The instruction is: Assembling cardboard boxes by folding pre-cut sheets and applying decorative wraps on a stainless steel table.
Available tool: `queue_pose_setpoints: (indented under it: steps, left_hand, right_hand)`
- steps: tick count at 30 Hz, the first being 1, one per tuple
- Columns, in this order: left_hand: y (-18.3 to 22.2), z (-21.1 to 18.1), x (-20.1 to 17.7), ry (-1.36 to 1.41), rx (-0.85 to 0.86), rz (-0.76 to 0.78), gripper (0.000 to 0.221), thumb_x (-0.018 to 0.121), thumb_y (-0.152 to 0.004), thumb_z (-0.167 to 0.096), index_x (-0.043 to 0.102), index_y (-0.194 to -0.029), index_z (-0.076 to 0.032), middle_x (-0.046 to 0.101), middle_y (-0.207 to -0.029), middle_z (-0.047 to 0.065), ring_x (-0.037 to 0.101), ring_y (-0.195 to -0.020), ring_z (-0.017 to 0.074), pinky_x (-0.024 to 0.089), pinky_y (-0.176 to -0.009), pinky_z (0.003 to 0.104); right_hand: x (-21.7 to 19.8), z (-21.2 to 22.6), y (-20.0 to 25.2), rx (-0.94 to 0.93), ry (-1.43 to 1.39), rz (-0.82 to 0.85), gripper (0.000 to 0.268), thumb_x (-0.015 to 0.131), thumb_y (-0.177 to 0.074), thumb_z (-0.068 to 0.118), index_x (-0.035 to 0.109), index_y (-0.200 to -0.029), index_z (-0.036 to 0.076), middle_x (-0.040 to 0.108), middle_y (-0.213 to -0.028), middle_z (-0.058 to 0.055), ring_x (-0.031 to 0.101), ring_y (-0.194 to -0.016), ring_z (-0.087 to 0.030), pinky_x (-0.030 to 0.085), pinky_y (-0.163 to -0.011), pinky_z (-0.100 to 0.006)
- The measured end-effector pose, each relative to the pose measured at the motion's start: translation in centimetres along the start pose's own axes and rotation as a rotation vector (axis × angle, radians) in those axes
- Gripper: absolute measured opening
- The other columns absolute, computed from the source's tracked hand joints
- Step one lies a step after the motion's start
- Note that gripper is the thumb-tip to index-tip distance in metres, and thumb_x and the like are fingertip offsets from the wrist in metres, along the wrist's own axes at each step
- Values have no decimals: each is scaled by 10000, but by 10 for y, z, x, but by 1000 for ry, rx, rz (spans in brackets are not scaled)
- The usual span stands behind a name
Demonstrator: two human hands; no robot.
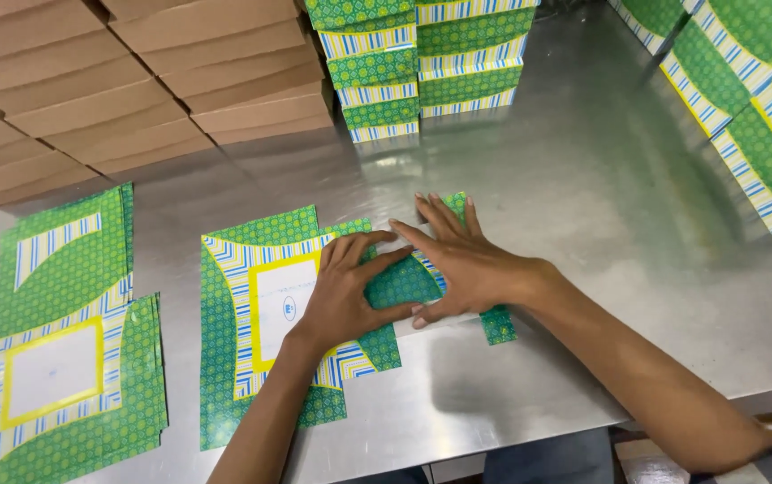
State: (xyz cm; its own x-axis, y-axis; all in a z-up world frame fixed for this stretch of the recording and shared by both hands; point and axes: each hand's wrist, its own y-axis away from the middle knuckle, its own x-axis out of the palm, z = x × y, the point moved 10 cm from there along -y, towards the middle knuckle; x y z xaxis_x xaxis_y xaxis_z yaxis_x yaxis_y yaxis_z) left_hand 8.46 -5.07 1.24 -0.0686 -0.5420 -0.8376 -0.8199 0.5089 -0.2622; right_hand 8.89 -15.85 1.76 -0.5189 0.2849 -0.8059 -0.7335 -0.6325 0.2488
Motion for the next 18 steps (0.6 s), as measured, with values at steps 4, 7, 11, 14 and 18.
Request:
queue_pose_setpoints:
  steps: [4,7,11,14,18]
  left_hand:
    - [-1,3,1,-22,0,0,654,839,-744,-559,693,-1297,-241,565,-1369,29,469,-1297,260,266,-1157,508]
    - [2,3,3,-34,8,-17,620,824,-766,-545,704,-1266,-198,572,-1355,62,474,-1291,280,276,-1149,511]
    - [1,2,0,-27,25,-41,617,822,-765,-558,711,-1254,-198,579,-1348,66,484,-1282,280,293,-1133,502]
    - [3,-3,-3,-3,22,-29,632,821,-768,-555,697,-1281,-206,574,-1360,59,480,-1290,278,291,-1135,507]
    - [1,-10,-9,51,6,0,681,823,-761,-573,679,-1320,-213,569,-1370,52,478,-1302,278,283,-1147,522]
  right_hand:
    - [12,8,-9,-17,-16,-70,1310,907,-677,575,133,-1632,124,-26,-1645,-310,-121,-1517,-501,-206,-1096,-720]
    - [18,13,-10,-33,-7,-114,1292,885,-696,579,115,-1633,132,-8,-1643,-289,-115,-1523,-482,-211,-1103,-714]
    - [11,15,-8,-39,-5,-122,1269,882,-709,557,128,-1631,119,-2,-1638,-306,-102,-1517,-499,-205,-1099,-719]
    - [5,8,-3,-21,14,-90,1290,902,-690,548,129,-1632,124,-2,-1632,-323,-89,-1511,-520,-188,-1097,-735]
    - [-5,-17,4,40,107,-48,1397,982,-580,541,151,-1627,134,-10,-1630,-335,-95,-1505,-540,-168,-1103,-754]
